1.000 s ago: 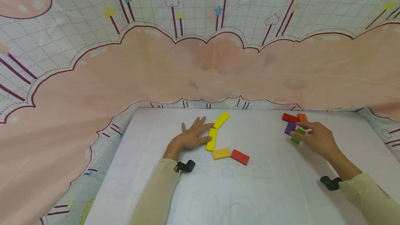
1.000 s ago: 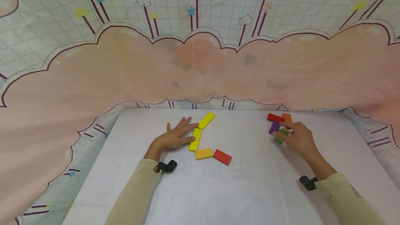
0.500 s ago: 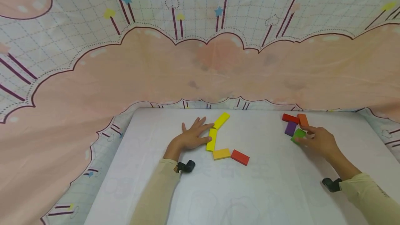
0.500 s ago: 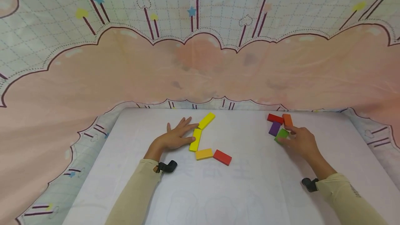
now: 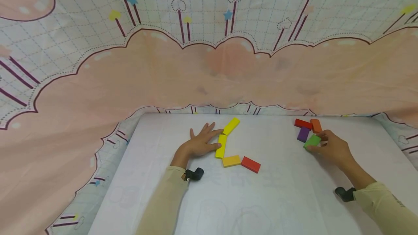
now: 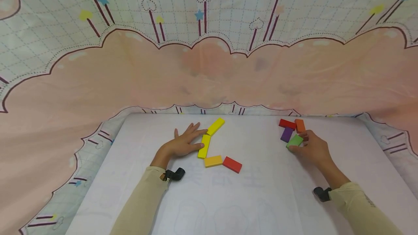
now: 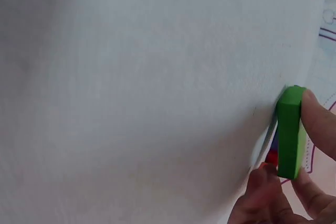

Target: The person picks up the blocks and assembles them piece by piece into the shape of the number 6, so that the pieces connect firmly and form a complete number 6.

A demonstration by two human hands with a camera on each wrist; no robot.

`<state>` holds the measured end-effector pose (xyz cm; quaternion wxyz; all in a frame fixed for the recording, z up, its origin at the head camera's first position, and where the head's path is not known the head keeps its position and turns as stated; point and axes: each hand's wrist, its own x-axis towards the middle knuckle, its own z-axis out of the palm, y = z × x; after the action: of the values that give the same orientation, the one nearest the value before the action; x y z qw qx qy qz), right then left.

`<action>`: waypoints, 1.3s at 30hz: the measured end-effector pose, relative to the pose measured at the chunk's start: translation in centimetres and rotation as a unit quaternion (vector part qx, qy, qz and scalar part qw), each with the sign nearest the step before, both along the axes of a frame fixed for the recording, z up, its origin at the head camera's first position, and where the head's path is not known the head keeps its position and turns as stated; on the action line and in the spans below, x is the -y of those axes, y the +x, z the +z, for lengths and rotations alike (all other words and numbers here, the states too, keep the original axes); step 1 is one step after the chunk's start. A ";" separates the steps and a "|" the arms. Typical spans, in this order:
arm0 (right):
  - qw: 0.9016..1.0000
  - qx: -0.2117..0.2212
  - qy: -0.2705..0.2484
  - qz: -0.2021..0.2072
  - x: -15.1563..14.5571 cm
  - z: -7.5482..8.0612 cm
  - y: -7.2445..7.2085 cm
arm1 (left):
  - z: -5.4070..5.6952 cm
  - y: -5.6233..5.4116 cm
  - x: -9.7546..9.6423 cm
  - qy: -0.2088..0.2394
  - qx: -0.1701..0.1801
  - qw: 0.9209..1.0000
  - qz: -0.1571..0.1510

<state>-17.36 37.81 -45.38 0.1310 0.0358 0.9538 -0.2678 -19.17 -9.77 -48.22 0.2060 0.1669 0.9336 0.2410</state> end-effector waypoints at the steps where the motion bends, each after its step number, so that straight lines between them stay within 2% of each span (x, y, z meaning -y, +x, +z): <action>1: 1.000 -0.002 -0.006 -0.004 0.1 0.0 0.1 | 0.0 0.0 0.0 0.000 0.000 1.000 0.000; 10: 0.999 -0.023 -0.023 -0.015 0.2 -0.2 0.6 | 0.0 0.1 -0.1 0.001 0.000 1.000 -0.001; 17: 0.999 -0.019 -0.041 -0.019 0.4 -0.1 1.0 | 0.1 0.1 -0.2 0.002 0.002 1.000 -0.002; 28: 0.995 0.041 -0.091 -0.029 2.2 0.3 2.1 | 0.1 0.2 -0.1 -0.001 0.002 1.000 0.000; 39: 0.988 0.071 -0.138 -0.003 4.3 0.6 3.7 | 0.0 0.1 0.1 0.002 0.002 1.000 -0.005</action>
<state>-13.64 33.48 -44.78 0.2017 0.0389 0.8960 -0.3938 -19.10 -9.91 -48.21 0.2086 0.1720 0.9318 0.2421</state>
